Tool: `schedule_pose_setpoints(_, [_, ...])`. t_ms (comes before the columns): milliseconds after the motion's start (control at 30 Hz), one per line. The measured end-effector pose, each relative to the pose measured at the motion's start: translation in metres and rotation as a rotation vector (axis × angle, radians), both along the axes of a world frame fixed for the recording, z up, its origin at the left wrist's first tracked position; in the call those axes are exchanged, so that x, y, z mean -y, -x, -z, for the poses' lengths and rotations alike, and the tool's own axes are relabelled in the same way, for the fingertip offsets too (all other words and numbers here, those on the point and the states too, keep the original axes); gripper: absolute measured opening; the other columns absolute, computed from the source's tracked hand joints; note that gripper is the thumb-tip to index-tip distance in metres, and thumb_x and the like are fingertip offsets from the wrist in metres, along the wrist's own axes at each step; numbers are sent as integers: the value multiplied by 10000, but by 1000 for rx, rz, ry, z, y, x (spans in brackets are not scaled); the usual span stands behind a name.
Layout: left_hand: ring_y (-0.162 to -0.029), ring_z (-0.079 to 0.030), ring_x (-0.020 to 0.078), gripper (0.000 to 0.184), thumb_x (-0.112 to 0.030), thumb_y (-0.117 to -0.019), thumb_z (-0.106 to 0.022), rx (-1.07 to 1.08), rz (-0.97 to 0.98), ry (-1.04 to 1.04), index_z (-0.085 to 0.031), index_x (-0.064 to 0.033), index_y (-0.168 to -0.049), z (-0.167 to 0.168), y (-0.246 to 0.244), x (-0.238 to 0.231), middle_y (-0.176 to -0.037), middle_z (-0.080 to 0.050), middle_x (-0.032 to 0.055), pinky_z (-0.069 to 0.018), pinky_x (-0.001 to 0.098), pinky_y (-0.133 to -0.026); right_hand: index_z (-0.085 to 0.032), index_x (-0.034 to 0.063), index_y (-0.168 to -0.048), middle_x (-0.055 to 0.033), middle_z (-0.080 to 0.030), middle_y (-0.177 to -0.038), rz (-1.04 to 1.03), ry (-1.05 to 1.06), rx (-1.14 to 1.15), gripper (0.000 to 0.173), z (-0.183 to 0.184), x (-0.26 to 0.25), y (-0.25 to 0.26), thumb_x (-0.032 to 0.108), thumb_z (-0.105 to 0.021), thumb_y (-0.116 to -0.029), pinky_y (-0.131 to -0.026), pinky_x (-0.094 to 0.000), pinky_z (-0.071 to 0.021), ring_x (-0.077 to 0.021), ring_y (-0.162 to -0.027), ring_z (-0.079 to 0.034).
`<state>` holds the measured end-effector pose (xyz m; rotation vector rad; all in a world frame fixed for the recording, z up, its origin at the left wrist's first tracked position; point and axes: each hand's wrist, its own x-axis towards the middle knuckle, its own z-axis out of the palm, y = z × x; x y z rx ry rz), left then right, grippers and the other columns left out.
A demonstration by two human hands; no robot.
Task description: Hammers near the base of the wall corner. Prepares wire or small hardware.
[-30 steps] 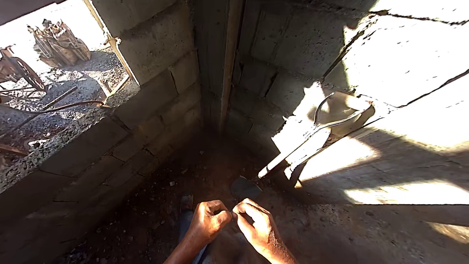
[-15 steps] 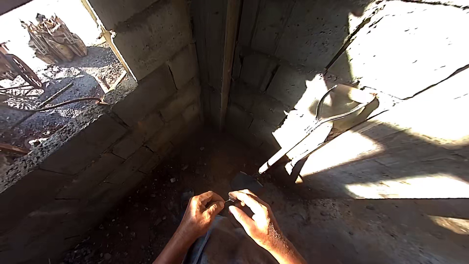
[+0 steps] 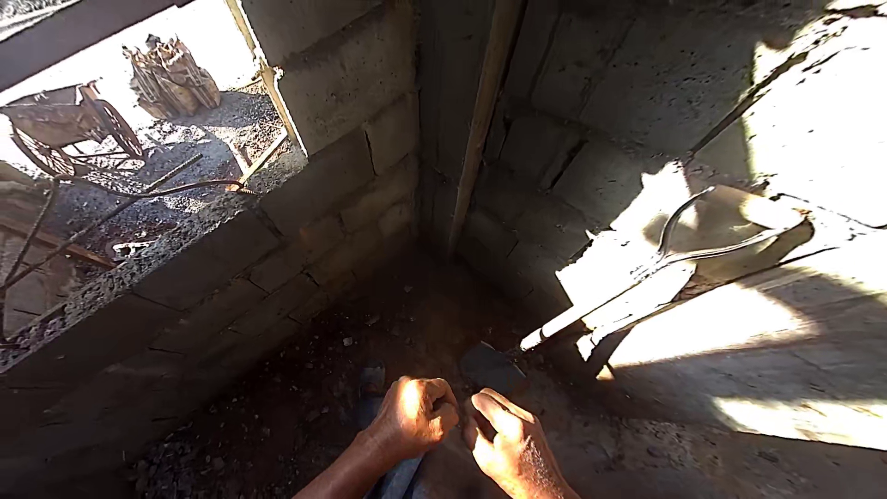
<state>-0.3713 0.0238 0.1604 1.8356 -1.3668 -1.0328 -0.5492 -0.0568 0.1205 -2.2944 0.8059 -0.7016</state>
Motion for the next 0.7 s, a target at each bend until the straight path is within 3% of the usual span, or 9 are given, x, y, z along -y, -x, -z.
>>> schedule_pose_setpoints(400, [-637,-619,147,184,-172,-910,-559,173,0,172,-693,-88,-815,1,1,3,-687,-632,31,-504,358,-572,-686,124,-773,6,-664,-747,123,-29,13,156,-2,-3,-5,227,-578,-820,-578,-320,-559,-108,-662,-651])
schedule_pose_setpoints(500, [-645,-621,131,194,-185,-922,-557,123,-32,134,-714,-95,-853,1,1,4,-709,-649,18,-510,352,-586,-696,127,-794,11,-673,-773,138,-63,16,162,-5,0,-2,222,-570,-833,-595,-321,-568,-100,-688,-659])
schedule_pose_setpoints(700, [-665,-602,50,200,-215,-980,-594,-175,-81,14,-757,-105,-943,-2,-17,4,-761,-675,-32,-499,270,-628,-710,122,-859,27,-680,-821,189,-128,123,184,-13,24,9,212,-556,-904,-623,-219,-542,-21,-701,-619])
